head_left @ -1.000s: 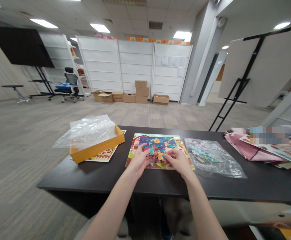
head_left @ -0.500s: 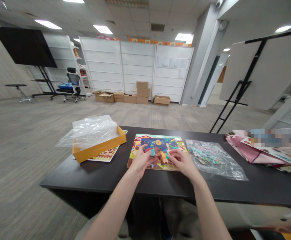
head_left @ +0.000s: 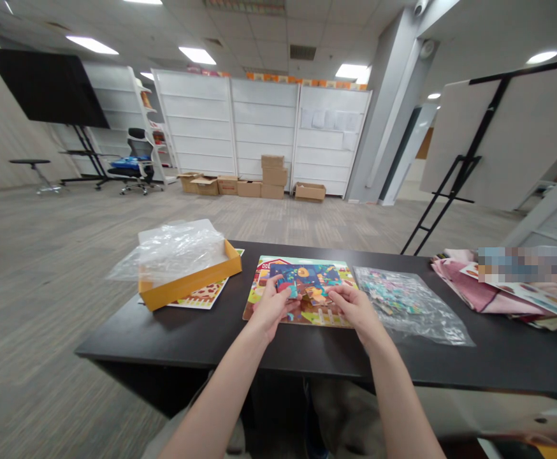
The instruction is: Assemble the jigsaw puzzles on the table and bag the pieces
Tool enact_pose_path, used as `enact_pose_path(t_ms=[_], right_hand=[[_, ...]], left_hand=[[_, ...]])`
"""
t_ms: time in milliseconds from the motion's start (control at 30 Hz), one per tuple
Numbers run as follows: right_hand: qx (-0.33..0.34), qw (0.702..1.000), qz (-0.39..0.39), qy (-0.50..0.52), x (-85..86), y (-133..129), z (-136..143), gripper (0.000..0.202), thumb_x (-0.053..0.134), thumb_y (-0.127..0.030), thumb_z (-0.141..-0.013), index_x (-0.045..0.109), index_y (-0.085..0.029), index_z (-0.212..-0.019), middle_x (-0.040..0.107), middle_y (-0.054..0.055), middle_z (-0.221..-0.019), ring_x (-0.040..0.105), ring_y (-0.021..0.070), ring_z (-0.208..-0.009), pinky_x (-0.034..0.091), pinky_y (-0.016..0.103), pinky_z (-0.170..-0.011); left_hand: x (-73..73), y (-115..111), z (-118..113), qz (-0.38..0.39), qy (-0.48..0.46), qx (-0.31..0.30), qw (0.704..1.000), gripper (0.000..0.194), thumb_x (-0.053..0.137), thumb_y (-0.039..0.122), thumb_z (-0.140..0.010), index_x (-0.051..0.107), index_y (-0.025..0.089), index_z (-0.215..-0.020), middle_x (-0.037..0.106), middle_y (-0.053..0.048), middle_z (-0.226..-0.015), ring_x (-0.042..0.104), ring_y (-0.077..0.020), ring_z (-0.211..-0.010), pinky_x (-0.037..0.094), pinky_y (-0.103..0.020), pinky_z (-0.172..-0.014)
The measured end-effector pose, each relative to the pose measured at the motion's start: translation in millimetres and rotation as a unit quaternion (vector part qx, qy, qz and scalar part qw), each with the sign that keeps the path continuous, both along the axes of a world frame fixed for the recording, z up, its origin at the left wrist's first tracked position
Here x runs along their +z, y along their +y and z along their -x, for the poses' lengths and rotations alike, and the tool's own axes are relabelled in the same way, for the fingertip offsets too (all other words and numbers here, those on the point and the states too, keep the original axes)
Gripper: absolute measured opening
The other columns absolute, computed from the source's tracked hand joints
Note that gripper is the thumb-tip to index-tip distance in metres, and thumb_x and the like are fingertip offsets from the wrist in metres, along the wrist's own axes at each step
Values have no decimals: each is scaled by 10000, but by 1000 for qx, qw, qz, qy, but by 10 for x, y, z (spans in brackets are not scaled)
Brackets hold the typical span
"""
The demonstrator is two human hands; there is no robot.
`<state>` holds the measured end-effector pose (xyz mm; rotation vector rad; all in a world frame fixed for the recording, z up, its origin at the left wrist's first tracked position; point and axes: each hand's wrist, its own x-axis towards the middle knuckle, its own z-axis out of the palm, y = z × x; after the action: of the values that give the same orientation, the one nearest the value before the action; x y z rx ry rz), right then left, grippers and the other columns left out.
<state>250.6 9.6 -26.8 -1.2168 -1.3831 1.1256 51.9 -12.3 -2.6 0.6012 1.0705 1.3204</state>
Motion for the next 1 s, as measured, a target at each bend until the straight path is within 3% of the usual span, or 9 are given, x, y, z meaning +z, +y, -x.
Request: enact_pose_path(t_ms=[100, 233, 467, 633, 767, 867, 1000], right_hand=[[-25, 998, 36, 55, 52, -31, -9, 483, 822, -597, -604, 714, -169, -799, 607, -9, -594, 382, 76, -439, 248, 215, -412], [-46, 995, 30, 79, 94, -51, -65, 530, 839, -647, -563, 688, -161, -710, 643, 26, -631, 402, 72, -446, 218, 208, -398], [-1, 999, 26, 20, 142, -111, -181, 541, 836, -639, -588, 755, -162, -829, 667, 26, -628, 535, 125, -524, 347, 226, -447], [39, 999, 14, 11, 136, -123, -189, 466, 852, -588, -599, 760, -184, -812, 743, 50, -798, 657, 175, -700, 515, 279, -644], [56, 998, 12, 6, 99, -97, -206, 439, 851, -571, -608, 762, -194, -816, 766, 67, -906, 692, 204, -806, 549, 319, -763], [63, 998, 2, -23, 88, -90, -254, 407, 837, -555, -630, 750, -188, -783, 749, 57, -858, 667, 183, -753, 532, 286, -685], [57, 996, 44, -46, 87, -109, -312, 439, 812, -584, -635, 719, -178, -772, 662, 17, -691, 534, 122, -542, 384, 226, -453]], left_hand=[[4, 0, -8, 6, 2, 5, 1000, 452, 528, 14, -930, 405, 195, -1325, 639, -23, -869, 722, -122, -667, 612, -247, -692], [-5, 13, -8, 0, -8, 7, 1000, 459, 547, 12, -912, 406, 197, -1308, 632, -27, -884, 718, -129, -658, 614, -272, -692], [28, -35, -66, -41, -63, -2, 997, 388, 521, 21, -925, 428, 204, -1254, 634, -25, -922, 718, -127, -680, 622, -338, -784], [63, -60, -192, -62, -118, -3, 991, 397, 527, 13, -917, 437, 212, -1249, 644, -15, -894, 718, -126, -705, 615, -333, -803], [28, -55, -316, -61, -132, -14, 989, 410, 552, 34, -913, 435, 216, -1261, 665, -12, -877, 727, -133, -727, 614, -332, -808], [-12, -45, -386, -49, -127, -25, 990, 450, 582, 28, -890, 438, 220, -1271, 673, -5, -852, 729, -134, -724, 609, -324, -812], [-32, -17, -414, -33, -130, -33, 990, 436, 548, 10, -892, 435, 204, -1267, 677, -15, -832, 726, -139, -703, 603, -310, -783]])
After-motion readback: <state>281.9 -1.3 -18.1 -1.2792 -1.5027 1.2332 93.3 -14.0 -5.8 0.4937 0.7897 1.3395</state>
